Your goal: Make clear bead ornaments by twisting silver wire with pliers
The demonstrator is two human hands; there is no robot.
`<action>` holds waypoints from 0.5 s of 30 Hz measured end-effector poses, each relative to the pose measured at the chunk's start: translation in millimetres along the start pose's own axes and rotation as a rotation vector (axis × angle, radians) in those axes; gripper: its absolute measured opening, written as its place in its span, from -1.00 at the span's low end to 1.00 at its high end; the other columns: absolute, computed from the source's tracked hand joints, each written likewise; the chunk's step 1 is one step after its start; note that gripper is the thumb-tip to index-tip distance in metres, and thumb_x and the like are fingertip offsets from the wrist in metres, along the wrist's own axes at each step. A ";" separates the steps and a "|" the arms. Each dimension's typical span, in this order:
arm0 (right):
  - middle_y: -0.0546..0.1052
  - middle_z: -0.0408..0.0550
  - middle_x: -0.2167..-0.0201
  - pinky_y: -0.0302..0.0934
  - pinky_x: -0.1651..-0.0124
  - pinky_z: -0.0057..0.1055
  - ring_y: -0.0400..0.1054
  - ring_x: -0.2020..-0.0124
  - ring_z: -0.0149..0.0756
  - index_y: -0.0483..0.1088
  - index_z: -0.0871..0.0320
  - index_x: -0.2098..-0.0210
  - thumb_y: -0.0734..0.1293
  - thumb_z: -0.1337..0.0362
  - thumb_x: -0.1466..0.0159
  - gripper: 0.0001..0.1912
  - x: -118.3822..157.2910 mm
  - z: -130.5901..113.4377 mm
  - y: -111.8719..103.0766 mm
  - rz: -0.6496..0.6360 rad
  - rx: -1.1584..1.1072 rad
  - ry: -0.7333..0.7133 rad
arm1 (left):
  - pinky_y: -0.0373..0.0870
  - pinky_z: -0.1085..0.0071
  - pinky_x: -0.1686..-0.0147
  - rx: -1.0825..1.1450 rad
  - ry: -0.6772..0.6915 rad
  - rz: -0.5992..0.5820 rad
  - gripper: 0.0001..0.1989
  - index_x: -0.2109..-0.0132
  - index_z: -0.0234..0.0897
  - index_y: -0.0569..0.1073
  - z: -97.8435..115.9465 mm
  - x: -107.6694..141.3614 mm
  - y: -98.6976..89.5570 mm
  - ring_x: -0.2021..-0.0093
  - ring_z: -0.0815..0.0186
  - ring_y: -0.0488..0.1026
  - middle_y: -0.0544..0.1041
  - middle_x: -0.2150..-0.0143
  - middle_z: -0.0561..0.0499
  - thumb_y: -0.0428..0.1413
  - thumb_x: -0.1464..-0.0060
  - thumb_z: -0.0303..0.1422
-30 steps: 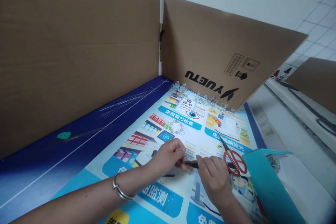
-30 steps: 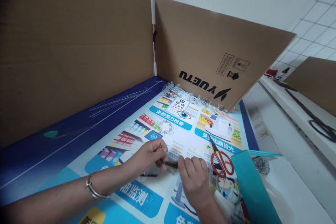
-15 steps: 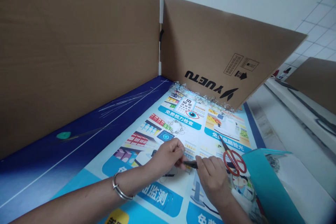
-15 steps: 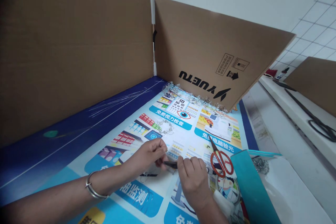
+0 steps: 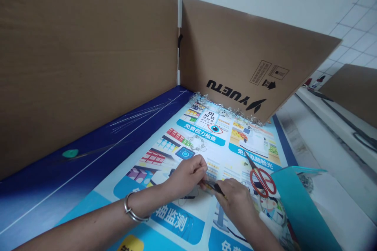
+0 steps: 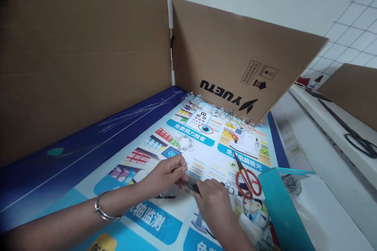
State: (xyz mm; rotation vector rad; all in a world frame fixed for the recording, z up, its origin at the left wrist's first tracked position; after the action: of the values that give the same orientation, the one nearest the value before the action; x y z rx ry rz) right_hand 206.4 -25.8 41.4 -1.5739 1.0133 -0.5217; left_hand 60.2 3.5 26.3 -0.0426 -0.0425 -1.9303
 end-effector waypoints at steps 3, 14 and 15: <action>0.39 -0.15 0.51 -0.05 0.43 -0.47 0.22 0.46 -0.38 0.32 0.16 0.47 0.26 0.20 -0.22 -0.81 -3.4 0.8 -2.2 -0.136 -0.161 0.069 | 0.37 0.47 0.51 -0.067 0.014 -0.047 -0.87 0.33 -0.26 0.25 5.0 1.6 1.9 0.49 0.34 0.49 0.42 0.46 0.11 -0.08 -0.15 -0.32; 0.22 -0.24 0.65 -0.03 0.57 -0.58 0.07 0.61 -0.51 0.37 0.24 0.46 0.23 0.05 -0.20 -0.65 4.4 6.4 11.7 -0.547 -0.761 0.225 | 0.34 0.52 0.49 -0.192 0.096 -0.168 -0.88 0.35 -0.28 0.25 24.4 8.0 9.6 0.45 0.36 0.49 0.40 0.48 0.12 -0.09 -0.15 -0.38; 0.25 -0.23 0.65 -0.01 0.57 -0.57 0.09 0.61 -0.51 0.39 0.25 0.44 0.23 0.03 -0.20 -0.63 5.3 7.2 13.2 -0.568 -0.793 0.229 | 0.34 0.52 0.48 -0.192 0.101 -0.172 -0.89 0.35 -0.28 0.25 24.7 8.6 10.0 0.46 0.36 0.49 0.40 0.49 0.11 -0.08 -0.15 -0.39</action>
State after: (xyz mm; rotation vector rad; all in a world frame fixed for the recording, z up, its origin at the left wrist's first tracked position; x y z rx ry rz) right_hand 210.5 -26.0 26.1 -2.5932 0.9924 -0.7476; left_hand 66.8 -6.8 51.5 -0.0719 0.2133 -2.1004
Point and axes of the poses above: each hand's wrist, its own x-axis away from the middle knuckle, its own y-axis out of the palm, z = x × y, the point moved 6 cm from there along -x, towards the middle knuckle
